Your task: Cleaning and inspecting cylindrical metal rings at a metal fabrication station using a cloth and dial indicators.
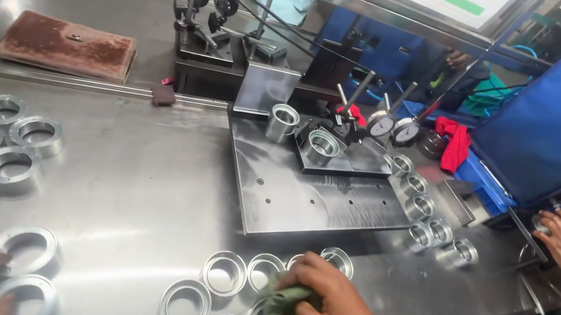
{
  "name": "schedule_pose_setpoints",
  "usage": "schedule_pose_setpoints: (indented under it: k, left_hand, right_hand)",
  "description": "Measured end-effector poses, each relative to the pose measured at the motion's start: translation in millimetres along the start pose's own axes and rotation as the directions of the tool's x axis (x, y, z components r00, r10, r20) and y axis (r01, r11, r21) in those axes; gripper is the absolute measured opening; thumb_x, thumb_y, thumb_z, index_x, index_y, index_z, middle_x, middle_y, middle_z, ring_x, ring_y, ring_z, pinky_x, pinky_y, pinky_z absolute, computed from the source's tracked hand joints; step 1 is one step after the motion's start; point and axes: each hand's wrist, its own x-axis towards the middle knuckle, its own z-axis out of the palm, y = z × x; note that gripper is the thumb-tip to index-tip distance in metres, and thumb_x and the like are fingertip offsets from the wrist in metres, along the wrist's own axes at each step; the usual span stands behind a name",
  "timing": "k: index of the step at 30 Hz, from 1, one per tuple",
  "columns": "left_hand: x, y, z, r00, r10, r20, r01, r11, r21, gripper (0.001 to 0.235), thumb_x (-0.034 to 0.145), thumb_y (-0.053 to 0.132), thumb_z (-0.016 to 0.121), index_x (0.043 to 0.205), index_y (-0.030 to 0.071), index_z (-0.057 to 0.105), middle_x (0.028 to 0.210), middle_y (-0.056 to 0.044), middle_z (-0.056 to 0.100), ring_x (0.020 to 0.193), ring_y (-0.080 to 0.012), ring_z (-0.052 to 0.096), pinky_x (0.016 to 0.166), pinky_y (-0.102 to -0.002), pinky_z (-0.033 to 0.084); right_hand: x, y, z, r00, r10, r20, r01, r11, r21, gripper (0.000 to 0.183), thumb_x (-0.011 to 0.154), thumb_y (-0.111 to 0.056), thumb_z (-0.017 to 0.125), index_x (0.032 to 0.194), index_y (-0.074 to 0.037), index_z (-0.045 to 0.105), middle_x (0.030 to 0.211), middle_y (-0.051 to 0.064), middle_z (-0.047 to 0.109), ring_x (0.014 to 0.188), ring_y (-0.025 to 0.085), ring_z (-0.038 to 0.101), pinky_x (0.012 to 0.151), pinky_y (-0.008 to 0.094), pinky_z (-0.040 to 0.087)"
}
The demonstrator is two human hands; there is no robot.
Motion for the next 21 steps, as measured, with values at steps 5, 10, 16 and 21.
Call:
schedule_pose_setpoints:
  k: [5,10,16,21]
  left_hand:
    - [-15,26,-63,0.938,-0.124,-0.325,0.055,0.975,-0.214,0.062,0.072,0.034,0.069,0.133,0.032,0.068,0.152,-0.013,0.052,0.136,-0.0299,0.058,0.119,-0.047,0.041]
    - [-2,111,-129,0.952,0.068,-0.298,-0.204,0.866,-0.456,0.042,0.080,0.021,0.065,0.122,0.015,0.070,0.123,-0.008,0.067,0.106,-0.0289,0.067,0.089,-0.045,0.056]
    - [-41,213,-195,0.777,0.579,-0.246,-0.568,0.479,-0.669,0.046,0.068,0.015,0.083,0.113,0.009,0.076,0.128,-0.009,0.065,0.106,-0.0400,0.060,0.083,-0.055,0.049]
    - [-51,212,-201,0.860,0.504,-0.083,-0.450,0.672,-0.588,0.031,0.069,0.023,0.085,0.098,0.016,0.077,0.116,-0.002,0.064,0.111,-0.0291,0.058,0.091,-0.052,0.043]
  right_hand:
    - [-21,19,19,0.992,0.124,0.003,-0.121,0.978,-0.172,0.050,0.076,-0.023,0.072,0.125,-0.013,0.066,0.130,0.008,0.060,0.124,0.030,0.060,0.100,0.043,0.046]
    - [-27,35,61,0.937,0.326,-0.129,-0.350,0.862,-0.366,0.072,0.081,-0.039,0.082,0.147,-0.025,0.056,0.157,0.007,0.043,0.144,0.032,0.036,0.108,0.051,0.027]
    - [-29,43,86,0.930,0.230,-0.286,-0.320,0.889,-0.326,0.073,0.072,-0.018,0.081,0.142,-0.024,0.059,0.151,0.007,0.050,0.136,0.030,0.045,0.105,0.049,0.035]
    - [-39,49,88,0.939,0.161,-0.304,-0.247,0.930,-0.271,0.072,0.068,-0.002,0.075,0.137,-0.019,0.063,0.141,0.008,0.058,0.129,0.030,0.052,0.105,0.046,0.040]
